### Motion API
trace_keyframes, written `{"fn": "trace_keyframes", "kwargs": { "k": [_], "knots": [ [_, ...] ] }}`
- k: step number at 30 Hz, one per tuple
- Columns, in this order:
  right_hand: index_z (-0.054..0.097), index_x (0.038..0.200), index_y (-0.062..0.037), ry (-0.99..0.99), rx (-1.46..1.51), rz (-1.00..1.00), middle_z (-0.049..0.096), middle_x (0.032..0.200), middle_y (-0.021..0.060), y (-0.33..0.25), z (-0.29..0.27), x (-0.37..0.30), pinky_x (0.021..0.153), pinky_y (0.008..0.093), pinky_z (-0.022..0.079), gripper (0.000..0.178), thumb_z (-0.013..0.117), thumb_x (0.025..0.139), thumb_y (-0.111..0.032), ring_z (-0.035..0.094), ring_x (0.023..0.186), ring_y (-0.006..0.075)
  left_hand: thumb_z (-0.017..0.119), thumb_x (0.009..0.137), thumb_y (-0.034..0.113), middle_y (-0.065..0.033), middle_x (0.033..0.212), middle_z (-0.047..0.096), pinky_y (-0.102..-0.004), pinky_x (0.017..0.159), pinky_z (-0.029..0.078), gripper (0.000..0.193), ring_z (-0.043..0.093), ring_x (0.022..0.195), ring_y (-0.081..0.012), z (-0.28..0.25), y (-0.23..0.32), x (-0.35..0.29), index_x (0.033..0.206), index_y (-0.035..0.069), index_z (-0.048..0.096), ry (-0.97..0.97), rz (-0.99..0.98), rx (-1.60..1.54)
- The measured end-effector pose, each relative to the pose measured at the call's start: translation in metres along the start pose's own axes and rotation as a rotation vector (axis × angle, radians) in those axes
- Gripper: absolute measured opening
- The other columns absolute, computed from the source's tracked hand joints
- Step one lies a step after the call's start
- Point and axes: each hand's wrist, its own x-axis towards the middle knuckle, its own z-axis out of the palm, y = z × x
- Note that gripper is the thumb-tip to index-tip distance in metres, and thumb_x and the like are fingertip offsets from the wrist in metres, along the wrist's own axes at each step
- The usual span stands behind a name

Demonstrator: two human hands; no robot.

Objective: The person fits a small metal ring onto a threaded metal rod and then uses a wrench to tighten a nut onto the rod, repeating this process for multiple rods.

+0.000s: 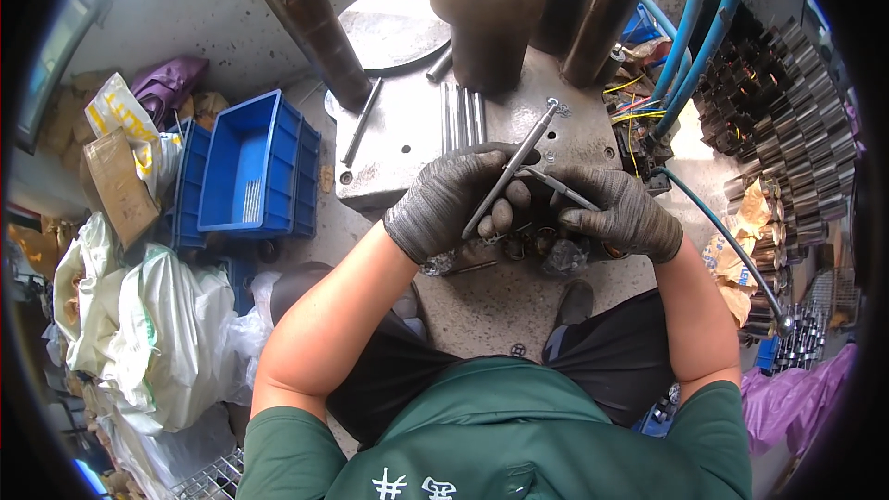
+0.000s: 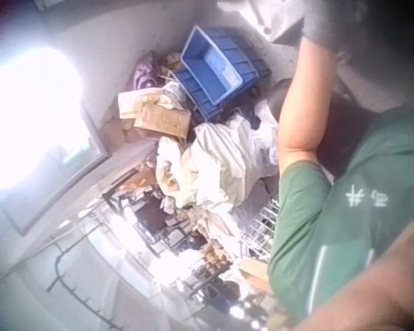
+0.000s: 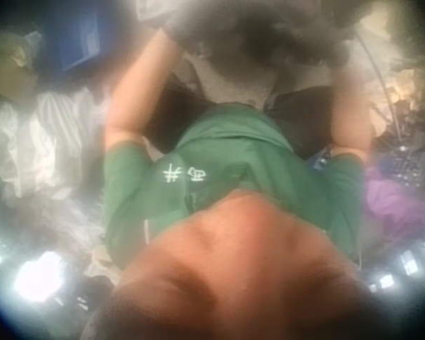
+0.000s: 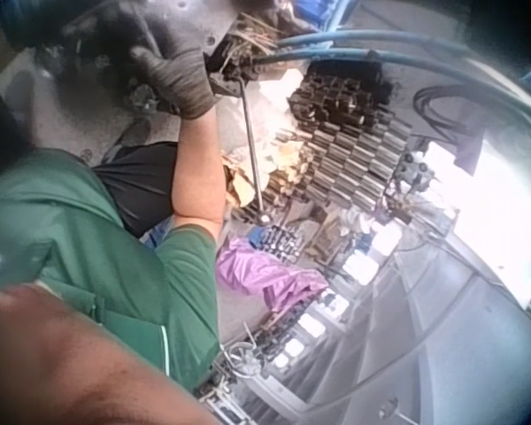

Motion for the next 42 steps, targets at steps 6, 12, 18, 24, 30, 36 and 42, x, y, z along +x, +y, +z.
{"fn": "trace_keyframes", "kwargs": {
  "k": [6,12,18,24,30,36,42],
  "knots": [
    [0.046,0.154,-0.0019,-0.155,0.873,0.392,0.072,0.113,0.0119,0.000,0.000,-0.007,0.086,0.0341,0.060,0.063,0.071,0.098,-0.018,0.072,0.093,0.0197,0.059,0.103,0.030,-0.0128,0.079,0.072,-0.0249,0.045,0.053,0.052,0.065,0.050,-0.0181,-0.001,0.013,-0.004,0.140,-0.007,0.057,0.071,0.075,0.173],
    [0.054,0.143,-0.0006,0.083,0.762,0.423,0.067,0.115,0.0105,0.015,-0.013,-0.016,0.081,0.0341,0.061,0.057,0.074,0.095,-0.023,0.070,0.094,0.0175,0.061,0.102,0.016,-0.0011,0.072,0.064,-0.0217,0.047,0.040,0.037,0.049,0.049,-0.0061,-0.017,0.039,-0.005,0.137,0.004,0.065,0.577,0.227,0.854],
    [0.057,0.136,-0.0029,0.216,0.767,0.420,0.069,0.115,0.0099,0.006,-0.016,-0.018,0.079,0.0320,0.060,0.047,0.072,0.093,-0.017,0.070,0.094,0.0169,0.058,0.097,0.005,-0.0171,0.114,0.067,-0.0415,0.096,0.056,0.056,0.069,0.102,-0.0315,-0.060,0.059,-0.008,0.149,0.025,0.058,0.949,0.361,1.923],
    [0.057,0.131,-0.0028,0.288,0.720,0.431,0.069,0.110,0.0091,0.016,-0.016,-0.011,0.077,0.0297,0.058,0.046,0.067,0.087,-0.008,0.069,0.089,0.0158,0.067,0.092,0.011,-0.0078,0.126,0.069,-0.0420,0.102,0.052,0.029,0.064,0.118,-0.0300,-0.091,0.075,-0.002,0.118,0.018,0.078,1.110,0.195,2.336],
    [0.061,0.124,0.0018,0.327,0.222,0.289,0.066,0.102,0.0108,0.042,-0.005,-0.003,0.084,0.0353,0.055,0.044,0.066,0.081,-0.007,0.065,0.092,0.0204,0.071,0.089,0.016,-0.0086,0.126,0.069,-0.0441,0.105,0.048,0.026,0.061,0.120,-0.0309,-0.077,0.072,-0.002,0.114,0.012,0.077,1.096,0.407,2.341],
    [0.065,0.102,-0.0029,0.318,-0.576,-0.031,0.068,0.107,0.0190,0.047,0.008,0.007,0.091,0.0484,0.051,0.029,0.068,0.073,-0.005,0.062,0.100,0.0403,0.077,0.092,0.030,-0.0189,0.115,0.067,-0.0442,0.091,0.056,0.042,0.069,0.101,-0.0341,-0.057,0.048,0.009,0.126,0.007,0.070,0.796,0.393,1.749],
    [0.064,0.100,-0.0069,0.341,-0.650,-0.166,0.071,0.117,0.0104,0.056,0.020,0.018,0.094,0.0491,0.048,0.028,0.075,0.075,-0.012,0.061,0.106,0.0365,0.076,0.090,0.022,-0.0197,0.105,0.068,-0.0432,0.092,0.056,0.045,0.069,0.100,-0.0335,-0.064,0.051,0.009,0.132,0.008,0.068,0.761,0.304,1.789]
  ]
}}
